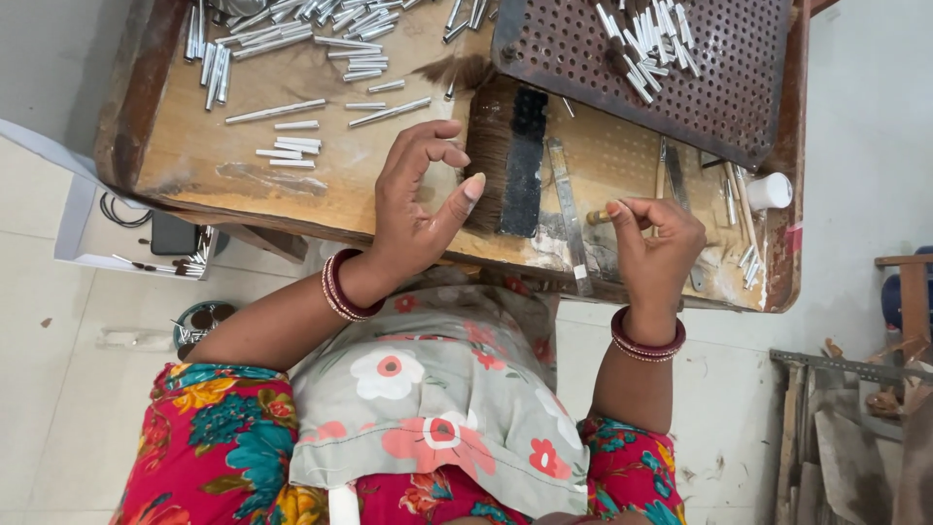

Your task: The person is filing the edges of small metal tubes and inspecting them at a workbench.

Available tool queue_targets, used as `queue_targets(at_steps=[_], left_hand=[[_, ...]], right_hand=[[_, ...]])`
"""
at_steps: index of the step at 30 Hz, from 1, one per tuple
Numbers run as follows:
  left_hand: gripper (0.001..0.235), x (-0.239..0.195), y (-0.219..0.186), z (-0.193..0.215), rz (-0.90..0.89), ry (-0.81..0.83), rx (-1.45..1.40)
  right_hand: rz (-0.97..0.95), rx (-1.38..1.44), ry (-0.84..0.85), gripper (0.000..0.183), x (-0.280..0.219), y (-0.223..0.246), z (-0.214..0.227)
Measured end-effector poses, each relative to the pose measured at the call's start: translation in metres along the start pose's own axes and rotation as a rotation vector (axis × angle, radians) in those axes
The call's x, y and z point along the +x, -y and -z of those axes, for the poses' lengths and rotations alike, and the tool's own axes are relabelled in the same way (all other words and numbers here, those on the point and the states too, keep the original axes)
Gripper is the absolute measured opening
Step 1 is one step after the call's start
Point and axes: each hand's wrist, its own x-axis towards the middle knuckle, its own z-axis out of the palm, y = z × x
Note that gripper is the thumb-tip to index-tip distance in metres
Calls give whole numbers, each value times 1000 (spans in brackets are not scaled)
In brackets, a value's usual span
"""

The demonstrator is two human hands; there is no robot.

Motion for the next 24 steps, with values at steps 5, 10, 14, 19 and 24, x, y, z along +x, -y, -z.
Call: queue_targets(at_steps=[5, 10, 14, 19, 24], left_hand=[[22, 3, -12, -17, -26, 13, -11], [24, -2, -36, -52, -129, 126, -46], [27, -13, -43, -73, -109, 273, -87], [25, -23, -39, -87, -9, 388, -147], [18, -25, -37, -92, -93, 302, -170]], right_hand=[[-75, 323, -288, 19, -21, -21, -17], [-109, 967, -512, 21, -47, -3, -37], [-110, 1077, -511, 21, -63, 16, -42], [-139, 1076, -470, 24, -70, 23, -46], [-97, 1140, -323, 33, -60, 45, -40]])
